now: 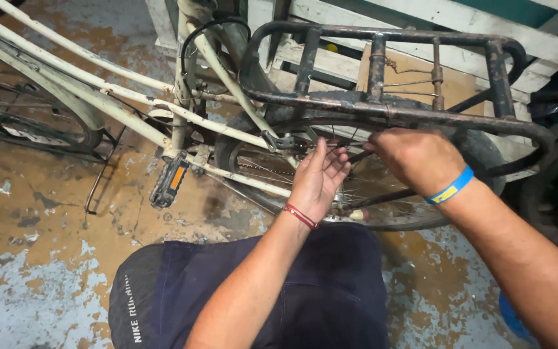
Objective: Adjusting the rear brake mechanism of a bicycle using a small wrench to calibrate tension.
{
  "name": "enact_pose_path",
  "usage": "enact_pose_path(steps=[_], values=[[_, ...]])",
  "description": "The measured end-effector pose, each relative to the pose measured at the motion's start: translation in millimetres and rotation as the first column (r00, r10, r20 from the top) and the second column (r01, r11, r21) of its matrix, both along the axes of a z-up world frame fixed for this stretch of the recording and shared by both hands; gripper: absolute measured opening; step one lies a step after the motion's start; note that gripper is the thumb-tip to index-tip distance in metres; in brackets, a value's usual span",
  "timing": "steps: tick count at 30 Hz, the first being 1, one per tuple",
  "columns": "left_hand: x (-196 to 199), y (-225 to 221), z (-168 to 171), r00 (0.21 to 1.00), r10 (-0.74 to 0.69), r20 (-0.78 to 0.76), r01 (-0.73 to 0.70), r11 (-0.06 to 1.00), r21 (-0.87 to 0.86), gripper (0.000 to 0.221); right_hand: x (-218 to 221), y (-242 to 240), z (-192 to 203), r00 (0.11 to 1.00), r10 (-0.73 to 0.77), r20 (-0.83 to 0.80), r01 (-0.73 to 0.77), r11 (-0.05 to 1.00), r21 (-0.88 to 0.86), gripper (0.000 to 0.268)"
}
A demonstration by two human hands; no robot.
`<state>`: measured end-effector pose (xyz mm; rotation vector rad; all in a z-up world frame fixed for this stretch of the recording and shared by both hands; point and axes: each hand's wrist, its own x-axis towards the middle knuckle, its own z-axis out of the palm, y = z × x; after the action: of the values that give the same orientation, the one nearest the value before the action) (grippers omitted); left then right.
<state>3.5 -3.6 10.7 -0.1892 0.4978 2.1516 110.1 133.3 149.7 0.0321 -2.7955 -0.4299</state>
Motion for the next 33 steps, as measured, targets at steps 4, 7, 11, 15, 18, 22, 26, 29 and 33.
enact_pose_path(steps=[4,7,11,15,18,22,26,29,33], values=[[-1.6,4.1,-1.4,0.999,0.042,-0.013,-0.042,0.999,0.000,0.027,1.7,-12.6,10.6,0.979,0.161,-0.126,-0.148,0.983,0.111,0.016],[-0.4,5.3,-4.0,0.998,0.061,0.017,-0.061,0.998,0.014,0.024,-3.7,-25.1,27.6,0.981,-0.175,0.079,0.185,0.749,-0.636,0.043],[2.1,4.2,-2.0,0.997,0.073,0.028,-0.073,0.997,0.009,0.023,-12.5,-13.9,13.7,0.826,-0.161,0.541,0.549,0.013,-0.835,0.053],[2.5,6.4,1.3,0.995,0.086,0.046,-0.087,0.996,0.005,0.024,-17.6,-21.1,26.5,0.858,-0.229,0.460,0.514,0.408,-0.755,0.023],[4.1,5.0,10.6,0.996,0.079,0.047,-0.080,0.997,0.020,0.025,-1.5,2.5,3.4,0.995,-0.058,0.086,0.059,0.998,-0.011,0.010],[3.1,4.5,9.1,0.996,0.076,0.037,-0.078,0.997,0.031,0.028,2.2,-0.1,3.9,1.000,-0.022,-0.001,0.022,0.995,0.100,0.012],[3.1,10.0,-1.6,0.997,0.074,0.017,-0.075,0.996,0.045,0.026,-10.4,-26.1,42.4,0.893,-0.286,0.348,0.450,0.531,-0.718,0.029],[5.6,7.1,-2.4,0.998,0.066,0.002,-0.066,0.997,0.040,0.028,-11.8,-33.3,36.8,0.823,-0.331,0.462,0.540,0.205,-0.816,0.033],[8.9,2.4,4.2,0.999,0.050,-0.015,-0.050,0.998,0.036,0.032,-10.2,-29.2,28.1,0.839,-0.405,0.364,0.514,0.372,-0.773,0.024]])
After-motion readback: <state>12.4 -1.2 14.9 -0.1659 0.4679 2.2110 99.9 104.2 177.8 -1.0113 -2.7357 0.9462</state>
